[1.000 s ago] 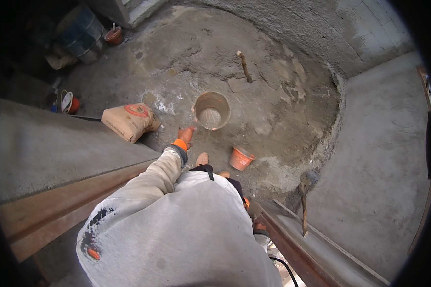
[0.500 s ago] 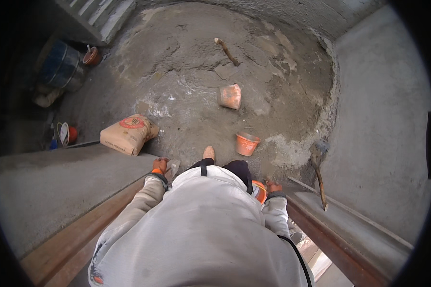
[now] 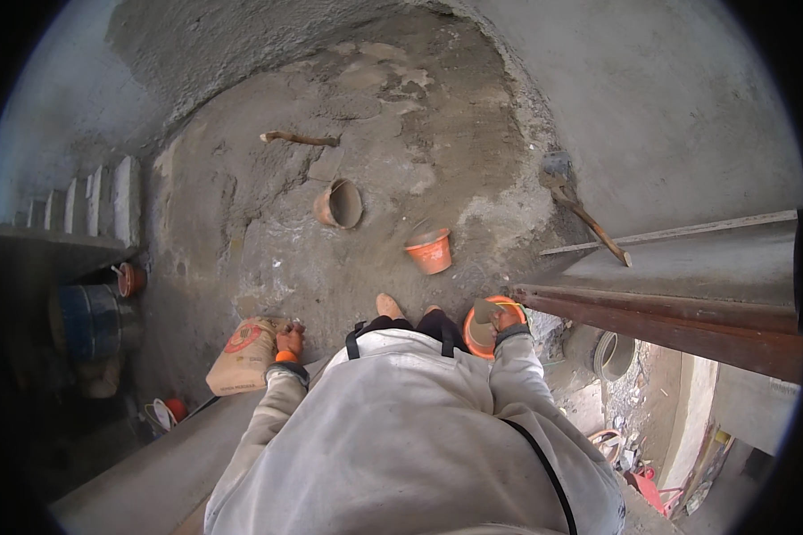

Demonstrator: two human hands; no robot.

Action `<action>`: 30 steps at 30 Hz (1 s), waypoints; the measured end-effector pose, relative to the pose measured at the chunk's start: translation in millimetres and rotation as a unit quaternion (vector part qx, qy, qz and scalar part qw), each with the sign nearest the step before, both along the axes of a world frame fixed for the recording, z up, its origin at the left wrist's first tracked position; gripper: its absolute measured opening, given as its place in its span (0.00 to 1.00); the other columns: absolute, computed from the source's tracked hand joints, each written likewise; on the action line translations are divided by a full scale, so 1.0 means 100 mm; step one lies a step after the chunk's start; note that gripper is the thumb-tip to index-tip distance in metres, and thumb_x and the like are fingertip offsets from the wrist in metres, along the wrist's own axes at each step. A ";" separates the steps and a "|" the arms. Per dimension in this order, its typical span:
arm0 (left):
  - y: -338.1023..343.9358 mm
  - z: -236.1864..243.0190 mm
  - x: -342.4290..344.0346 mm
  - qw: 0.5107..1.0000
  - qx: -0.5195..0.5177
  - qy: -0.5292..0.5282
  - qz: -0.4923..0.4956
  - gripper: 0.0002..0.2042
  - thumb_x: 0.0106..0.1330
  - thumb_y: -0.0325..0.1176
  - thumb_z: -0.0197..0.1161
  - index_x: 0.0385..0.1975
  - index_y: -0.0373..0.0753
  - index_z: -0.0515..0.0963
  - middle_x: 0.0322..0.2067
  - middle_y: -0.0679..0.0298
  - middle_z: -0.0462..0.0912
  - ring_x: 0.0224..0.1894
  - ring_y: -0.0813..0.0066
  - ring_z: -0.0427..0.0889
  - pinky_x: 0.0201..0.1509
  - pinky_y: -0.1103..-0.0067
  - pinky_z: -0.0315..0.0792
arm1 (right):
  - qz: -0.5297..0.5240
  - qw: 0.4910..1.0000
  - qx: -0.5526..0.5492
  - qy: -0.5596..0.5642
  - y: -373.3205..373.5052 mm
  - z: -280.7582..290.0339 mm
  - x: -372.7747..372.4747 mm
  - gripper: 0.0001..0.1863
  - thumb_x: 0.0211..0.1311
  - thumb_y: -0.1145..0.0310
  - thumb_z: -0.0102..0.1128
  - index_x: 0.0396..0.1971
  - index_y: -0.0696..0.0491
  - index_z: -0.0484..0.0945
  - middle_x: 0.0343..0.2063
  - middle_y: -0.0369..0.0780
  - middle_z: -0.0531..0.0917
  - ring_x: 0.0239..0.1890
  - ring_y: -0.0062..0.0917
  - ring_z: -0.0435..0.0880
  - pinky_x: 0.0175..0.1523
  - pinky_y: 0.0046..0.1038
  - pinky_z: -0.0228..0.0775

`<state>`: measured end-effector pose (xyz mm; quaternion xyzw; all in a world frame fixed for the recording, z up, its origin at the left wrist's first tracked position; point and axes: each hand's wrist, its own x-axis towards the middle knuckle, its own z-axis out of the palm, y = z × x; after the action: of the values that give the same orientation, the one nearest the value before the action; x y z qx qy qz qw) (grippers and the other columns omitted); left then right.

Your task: The person applies wet concrete mix to a wall and a ledge using a trowel, taking the mix from a bucket and smoothing it over the surfaces.

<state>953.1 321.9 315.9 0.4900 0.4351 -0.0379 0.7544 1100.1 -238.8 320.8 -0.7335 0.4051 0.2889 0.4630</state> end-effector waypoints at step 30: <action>-0.38 0.27 -0.69 0.925 0.201 0.315 0.066 0.18 0.53 0.40 0.55 0.38 0.34 0.78 0.38 0.50 0.80 0.46 0.55 0.76 0.51 0.73 0.67 | 0.818 0.557 -0.120 -0.086 0.37 -0.63 0.69 0.17 0.53 0.58 0.54 0.33 0.57 0.79 0.29 0.49 0.82 0.31 0.34 0.83 0.37 0.35 0.74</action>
<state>884.1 284.0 343.0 0.5642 0.6804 -0.0520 0.4648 1169.3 -202.1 257.7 -0.8198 -0.3792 0.4280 -0.0315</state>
